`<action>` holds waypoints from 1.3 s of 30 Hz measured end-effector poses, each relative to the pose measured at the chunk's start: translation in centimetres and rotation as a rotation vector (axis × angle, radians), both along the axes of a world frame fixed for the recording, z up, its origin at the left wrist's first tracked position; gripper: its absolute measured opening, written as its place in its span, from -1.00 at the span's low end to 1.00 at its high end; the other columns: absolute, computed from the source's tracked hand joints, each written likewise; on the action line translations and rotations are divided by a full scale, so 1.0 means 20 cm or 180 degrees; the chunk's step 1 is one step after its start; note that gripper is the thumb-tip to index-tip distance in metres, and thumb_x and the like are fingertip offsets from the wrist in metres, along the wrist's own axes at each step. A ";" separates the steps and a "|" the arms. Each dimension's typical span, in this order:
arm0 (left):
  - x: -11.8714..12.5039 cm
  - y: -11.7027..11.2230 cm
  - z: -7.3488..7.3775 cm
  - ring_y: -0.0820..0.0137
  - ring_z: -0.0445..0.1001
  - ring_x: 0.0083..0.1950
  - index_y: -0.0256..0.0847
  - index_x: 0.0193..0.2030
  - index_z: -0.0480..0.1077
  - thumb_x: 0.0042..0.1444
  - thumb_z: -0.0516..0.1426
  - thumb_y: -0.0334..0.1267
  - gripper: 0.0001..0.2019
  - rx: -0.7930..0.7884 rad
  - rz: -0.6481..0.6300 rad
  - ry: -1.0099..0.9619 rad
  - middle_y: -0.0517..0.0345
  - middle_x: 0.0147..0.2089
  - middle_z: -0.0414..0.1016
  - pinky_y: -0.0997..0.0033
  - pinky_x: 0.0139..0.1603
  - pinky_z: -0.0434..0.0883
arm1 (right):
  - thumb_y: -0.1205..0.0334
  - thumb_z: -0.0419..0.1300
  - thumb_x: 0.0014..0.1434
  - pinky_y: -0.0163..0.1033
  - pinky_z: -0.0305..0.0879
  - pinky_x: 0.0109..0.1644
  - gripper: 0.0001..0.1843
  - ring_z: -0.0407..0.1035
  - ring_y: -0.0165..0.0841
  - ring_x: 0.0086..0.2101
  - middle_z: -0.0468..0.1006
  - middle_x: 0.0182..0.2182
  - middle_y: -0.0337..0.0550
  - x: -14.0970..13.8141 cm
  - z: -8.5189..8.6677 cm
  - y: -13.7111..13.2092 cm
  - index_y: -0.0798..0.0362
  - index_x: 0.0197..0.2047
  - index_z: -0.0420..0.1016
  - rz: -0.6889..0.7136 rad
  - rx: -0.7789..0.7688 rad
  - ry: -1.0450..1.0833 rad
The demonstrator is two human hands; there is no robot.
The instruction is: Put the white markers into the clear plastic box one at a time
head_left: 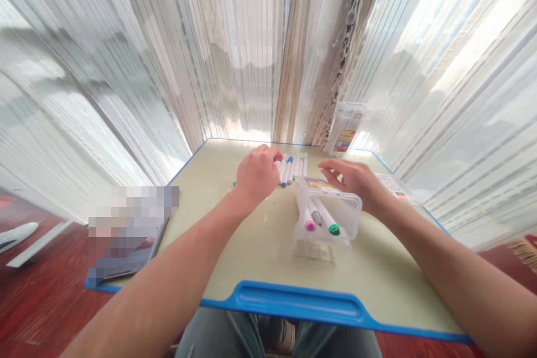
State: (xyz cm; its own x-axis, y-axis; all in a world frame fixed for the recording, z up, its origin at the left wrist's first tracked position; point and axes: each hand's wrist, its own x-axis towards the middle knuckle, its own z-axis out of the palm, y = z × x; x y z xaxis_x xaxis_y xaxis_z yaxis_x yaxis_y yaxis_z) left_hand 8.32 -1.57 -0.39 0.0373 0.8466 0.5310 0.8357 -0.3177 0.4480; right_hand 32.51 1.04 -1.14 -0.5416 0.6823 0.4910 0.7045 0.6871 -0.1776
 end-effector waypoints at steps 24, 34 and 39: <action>-0.22 0.04 0.08 0.04 0.53 -0.22 -0.22 -0.37 0.46 -0.07 0.08 -0.43 -0.84 -0.1655 0.1079 0.1130 -0.13 -0.40 0.48 0.25 -0.29 0.36 | 0.25 0.09 0.24 -0.24 0.36 -0.34 -0.76 0.47 -0.34 -0.47 0.64 -0.34 -0.11 0.01 -0.02 0.02 0.09 -0.17 0.57 -0.0061 -0.0037 0.0151; -0.25 0.07 0.04 0.18 0.44 -0.43 -0.16 -0.64 0.22 -0.19 0.12 -0.37 -0.86 -0.1702 0.0941 0.1079 0.04 -0.61 0.30 0.35 -0.45 0.23 | 0.25 0.09 0.25 -0.25 0.35 -0.35 -0.77 0.47 -0.35 -0.47 0.63 -0.32 -0.11 0.01 -0.01 0.01 0.07 -0.16 0.57 -0.0050 -0.0156 0.0157; -0.24 0.06 0.05 0.15 0.45 -0.44 -0.15 -0.69 0.13 -0.25 0.13 -0.43 -0.78 -0.1792 0.0809 0.0961 0.07 -0.62 0.25 0.32 -0.45 0.22 | 0.25 0.08 0.26 -0.25 0.35 -0.34 -0.76 0.48 -0.34 -0.45 0.64 -0.29 -0.09 0.01 -0.01 0.01 0.07 -0.16 0.57 -0.0060 -0.0199 0.0140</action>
State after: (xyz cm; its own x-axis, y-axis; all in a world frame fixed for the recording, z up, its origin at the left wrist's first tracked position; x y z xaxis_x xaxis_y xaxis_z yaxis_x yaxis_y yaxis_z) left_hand 3.44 -0.47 0.64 -0.1218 0.9925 0.0053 0.9677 0.1176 0.2231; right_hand 32.64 1.23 -1.25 -0.5072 0.7223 0.4702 0.7078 0.6604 -0.2508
